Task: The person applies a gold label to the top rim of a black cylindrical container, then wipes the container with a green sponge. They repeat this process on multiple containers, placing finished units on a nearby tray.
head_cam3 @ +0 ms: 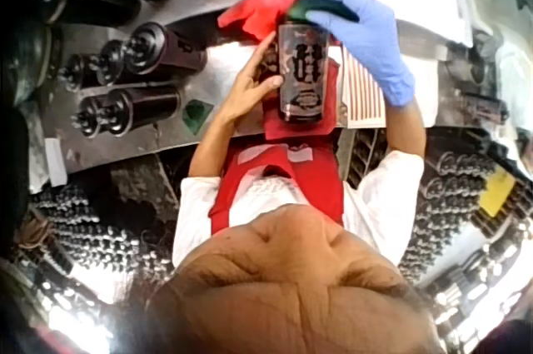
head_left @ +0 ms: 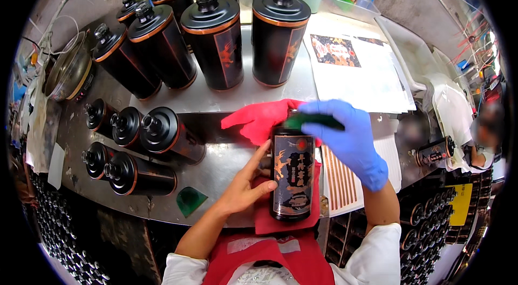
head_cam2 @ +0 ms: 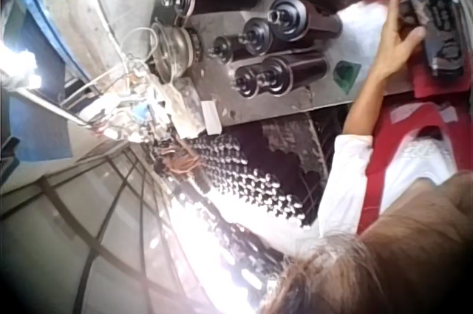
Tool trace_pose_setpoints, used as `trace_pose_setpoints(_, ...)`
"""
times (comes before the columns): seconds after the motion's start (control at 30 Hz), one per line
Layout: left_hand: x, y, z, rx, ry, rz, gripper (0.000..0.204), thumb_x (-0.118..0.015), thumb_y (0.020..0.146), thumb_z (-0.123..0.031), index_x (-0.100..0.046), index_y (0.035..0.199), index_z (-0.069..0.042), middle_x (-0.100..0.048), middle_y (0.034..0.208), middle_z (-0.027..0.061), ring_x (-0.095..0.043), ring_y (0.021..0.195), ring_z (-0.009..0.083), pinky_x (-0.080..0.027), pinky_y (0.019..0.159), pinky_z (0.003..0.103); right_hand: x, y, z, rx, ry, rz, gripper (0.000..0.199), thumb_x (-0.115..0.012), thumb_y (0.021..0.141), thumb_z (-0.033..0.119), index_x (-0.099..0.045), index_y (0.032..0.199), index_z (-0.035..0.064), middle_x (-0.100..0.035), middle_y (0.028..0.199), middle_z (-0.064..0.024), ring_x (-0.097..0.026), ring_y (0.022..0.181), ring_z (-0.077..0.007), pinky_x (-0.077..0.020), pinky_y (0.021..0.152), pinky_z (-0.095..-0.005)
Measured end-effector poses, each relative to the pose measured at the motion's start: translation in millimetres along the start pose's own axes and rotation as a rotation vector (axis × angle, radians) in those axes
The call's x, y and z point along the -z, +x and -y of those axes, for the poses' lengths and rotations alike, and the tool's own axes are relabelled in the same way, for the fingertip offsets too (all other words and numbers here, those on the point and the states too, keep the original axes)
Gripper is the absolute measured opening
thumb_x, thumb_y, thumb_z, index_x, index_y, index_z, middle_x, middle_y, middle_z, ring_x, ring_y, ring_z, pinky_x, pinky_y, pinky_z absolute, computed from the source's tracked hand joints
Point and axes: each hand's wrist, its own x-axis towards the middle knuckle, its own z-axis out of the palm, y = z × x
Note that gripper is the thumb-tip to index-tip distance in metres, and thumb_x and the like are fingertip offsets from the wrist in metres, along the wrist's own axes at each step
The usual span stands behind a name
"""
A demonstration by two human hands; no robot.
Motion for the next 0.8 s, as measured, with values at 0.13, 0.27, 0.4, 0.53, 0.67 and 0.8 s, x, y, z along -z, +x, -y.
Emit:
trace_pose_setpoints(0.13,-0.9,4.0,1.2,-0.012,-0.088,0.026,0.081,-0.062,0.085,-0.009,-0.010,0.147,-0.007,-0.045,0.129,0.0116,-0.052,0.106,0.0187,-0.040,0.094,0.033,1.0,16.8,-5.7,-0.046,-0.036,-0.091,0.026,-0.070,0.073,0.006,-0.067,0.099,0.0085,-0.065,0.085,-0.0077,-0.062,0.079,-0.0206,-0.0499,0.073,-0.0303)
trace_pose_setpoints(0.27,-0.3,-0.3,9.1,-0.024,-0.118,0.018,0.074,-0.056,0.088,-0.004,-0.012,0.146,-0.006,-0.047,0.127,0.0109,-0.052,0.106,0.0170,-0.041,0.093,0.032,5.8,-4.1,-3.9,0.370,-0.319,-0.097,0.022,-0.071,0.068,0.008,-0.068,0.089,0.0139,-0.065,0.085,-0.0020,-0.058,0.077,-0.0223,-0.0441,0.072,-0.0331)
trace_pose_setpoints(0.4,4.1,-6.8,22.7,-0.034,-0.120,-0.018,0.067,-0.055,0.090,-0.007,-0.019,0.145,-0.006,-0.046,0.128,0.0086,-0.051,0.104,0.0132,-0.040,0.092,0.029,-22.5,-106.9,12.5,0.385,-0.362,0.132,0.038,-0.068,0.061,0.002,-0.068,0.093,0.0223,-0.064,0.092,0.0048,-0.059,0.081,-0.0170,-0.0445,0.067,-0.0316)
trace_pose_setpoints(0.53,-7.4,-5.7,11.2,-0.054,-0.061,-0.139,0.059,-0.052,0.090,-0.005,-0.026,0.142,-0.004,-0.050,0.123,0.0096,-0.053,0.102,0.0134,-0.041,0.091,0.029,-31.7,-166.5,32.8,0.163,-0.170,0.244,0.036,-0.071,0.061,0.004,-0.069,0.093,0.0206,-0.066,0.090,0.0040,-0.060,0.077,-0.0161,-0.0455,0.064,-0.0283)
trace_pose_setpoints(0.67,-0.8,-38.6,2.3,-0.139,0.586,-0.424,0.042,-0.055,0.086,-0.002,-0.048,0.128,-0.001,-0.058,0.113,0.0120,-0.059,0.095,0.0191,-0.043,0.089,0.031,-20.0,-165.2,28.3,0.127,-0.112,0.104,0.037,-0.074,0.059,0.004,-0.069,0.093,0.0177,-0.066,0.090,0.0021,-0.060,0.078,-0.0175,-0.0463,0.067,-0.0290)
trace_pose_setpoints(0.8,31.4,-101.4,-0.6,0.008,1.418,-0.685,0.040,-0.062,0.080,-0.011,-0.055,0.118,-0.001,-0.056,0.101,0.0216,-0.049,0.095,0.0387,-0.037,0.087,0.044,-16.5,-151.7,18.7,0.114,-0.148,-0.094,0.035,-0.077,0.058,0.001,-0.069,0.090,0.0139,-0.066,0.089,-0.0008,-0.061,0.079,-0.0194,-0.0466,0.068,-0.0308)
